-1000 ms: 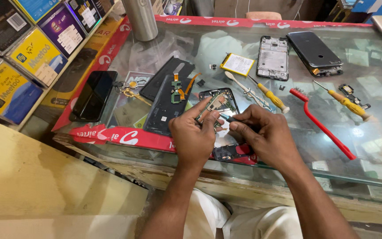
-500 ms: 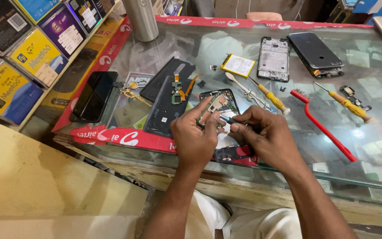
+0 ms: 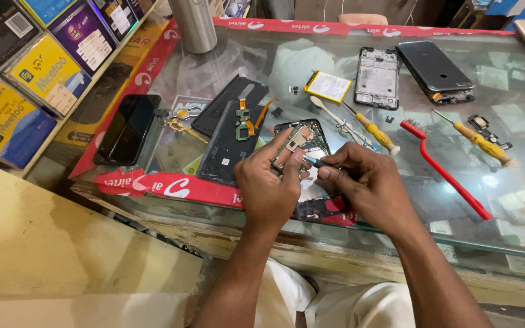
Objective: The person uses a screwdriver to remove screws from a smartphone's internal components and then uses a plastic spudger to pry and separate the motherboard from the phone chassis. The motherboard is lifted out and held for further work.
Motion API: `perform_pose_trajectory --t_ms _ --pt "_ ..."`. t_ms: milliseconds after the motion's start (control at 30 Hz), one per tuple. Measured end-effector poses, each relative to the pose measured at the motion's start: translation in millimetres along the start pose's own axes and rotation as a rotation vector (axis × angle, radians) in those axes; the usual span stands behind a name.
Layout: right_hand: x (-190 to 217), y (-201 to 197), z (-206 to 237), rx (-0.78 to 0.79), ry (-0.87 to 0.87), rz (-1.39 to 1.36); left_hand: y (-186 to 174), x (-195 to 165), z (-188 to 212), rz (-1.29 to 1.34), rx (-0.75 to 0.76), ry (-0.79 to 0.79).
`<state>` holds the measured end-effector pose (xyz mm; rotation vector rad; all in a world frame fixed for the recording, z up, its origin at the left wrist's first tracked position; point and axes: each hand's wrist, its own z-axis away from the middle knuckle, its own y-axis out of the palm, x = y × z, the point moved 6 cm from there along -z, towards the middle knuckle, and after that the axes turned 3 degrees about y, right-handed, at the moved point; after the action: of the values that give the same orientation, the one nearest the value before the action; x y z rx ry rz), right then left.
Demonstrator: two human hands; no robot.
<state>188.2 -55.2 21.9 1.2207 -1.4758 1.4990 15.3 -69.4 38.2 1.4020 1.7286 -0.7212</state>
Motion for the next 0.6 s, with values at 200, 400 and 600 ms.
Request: perform_pose_trajectory --t_ms 200,400,600 --pt "1.1 -0.6 0.5 -0.029 0.035 0.036 -1.5 -1.6 -1.5 -0.051 -0.003 0.052" --pt "6.3 0.1 3.4 -0.037 0.05 0.053 -1.8 0.0 -1.1 -0.123 0.01 0.028" --pt "12.9 0.1 3.2 -0.065 0.015 0.158 -1.6 5.4 -0.8 -0.114 0.009 -0.038"
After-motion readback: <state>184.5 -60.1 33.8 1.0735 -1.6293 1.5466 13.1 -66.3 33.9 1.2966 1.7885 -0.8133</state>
